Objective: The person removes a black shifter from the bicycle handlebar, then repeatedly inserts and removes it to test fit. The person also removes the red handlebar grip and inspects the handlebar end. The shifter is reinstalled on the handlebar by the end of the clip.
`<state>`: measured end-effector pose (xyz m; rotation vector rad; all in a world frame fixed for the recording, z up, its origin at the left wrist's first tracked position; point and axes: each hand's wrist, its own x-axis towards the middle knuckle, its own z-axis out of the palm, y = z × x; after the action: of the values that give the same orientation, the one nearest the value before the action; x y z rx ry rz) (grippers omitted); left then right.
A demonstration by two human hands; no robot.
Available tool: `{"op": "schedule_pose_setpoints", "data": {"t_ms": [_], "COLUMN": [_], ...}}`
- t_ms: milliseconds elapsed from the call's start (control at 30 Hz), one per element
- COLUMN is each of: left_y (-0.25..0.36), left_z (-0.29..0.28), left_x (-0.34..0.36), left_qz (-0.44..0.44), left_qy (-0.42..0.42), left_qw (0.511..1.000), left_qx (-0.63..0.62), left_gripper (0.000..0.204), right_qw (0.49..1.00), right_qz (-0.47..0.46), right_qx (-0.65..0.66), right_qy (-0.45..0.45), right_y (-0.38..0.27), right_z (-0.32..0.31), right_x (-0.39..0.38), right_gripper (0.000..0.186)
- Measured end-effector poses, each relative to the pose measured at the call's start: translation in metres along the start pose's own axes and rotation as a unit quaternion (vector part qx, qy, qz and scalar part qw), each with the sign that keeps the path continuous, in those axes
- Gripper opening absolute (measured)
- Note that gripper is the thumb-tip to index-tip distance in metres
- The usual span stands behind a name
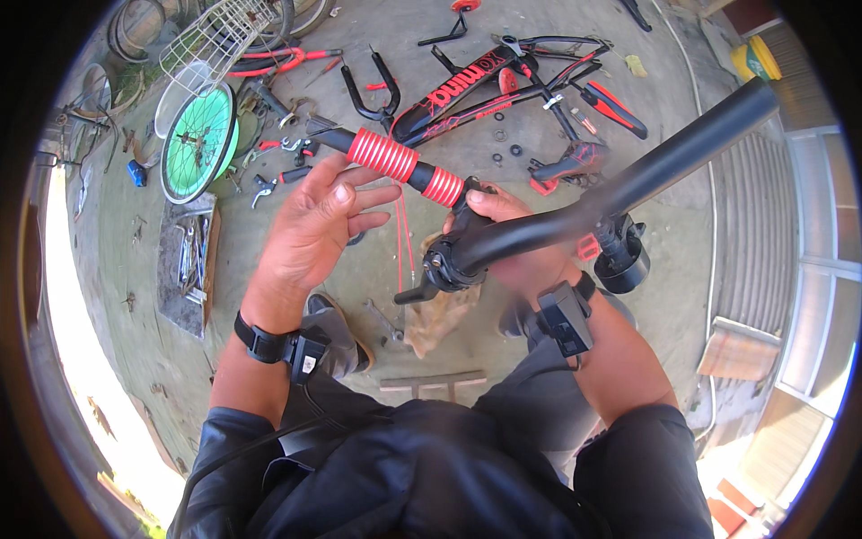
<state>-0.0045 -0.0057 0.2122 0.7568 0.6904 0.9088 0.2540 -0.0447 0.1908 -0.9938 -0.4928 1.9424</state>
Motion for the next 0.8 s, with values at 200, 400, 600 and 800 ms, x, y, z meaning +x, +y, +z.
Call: {"op": "schedule_pose_setpoints", "data": {"t_ms": [200, 400, 600, 800], "left_y": [-0.017, -0.016, -0.008, 0.005], "left_z": [-0.006, -0.011, -0.019, -0.034], "left_x": [-0.011, -0.017, -0.020, -0.022], "left_qz": [-0.033, -0.001, 0.037, 0.084], "left_qy": [0.061, 0.068, 0.096, 0.140], "left_qw": [0.998, 0.998, 0.995, 0.986], "left_qx": [0.010, 0.011, 0.015, 0.033], "left_gripper": [0.042, 0.036, 0.035, 0.032], "right_qw": [0.997, 0.995, 0.993, 0.993], "right_qz": [0.006, 0.000, 0.009, 0.009], "right_qx": [-0.045, -0.081, -0.117, -0.115], "right_qy": [-0.058, -0.061, -0.027, -0.037], "right_y": [0.019, 0.016, 0.014, 0.018], "right_z": [0.017, 0.028, 0.032, 0.031], "right_x": [0.000, 0.007, 0.011, 0.016], "right_gripper": [0.042, 0.043, 0.043, 0.039]}}
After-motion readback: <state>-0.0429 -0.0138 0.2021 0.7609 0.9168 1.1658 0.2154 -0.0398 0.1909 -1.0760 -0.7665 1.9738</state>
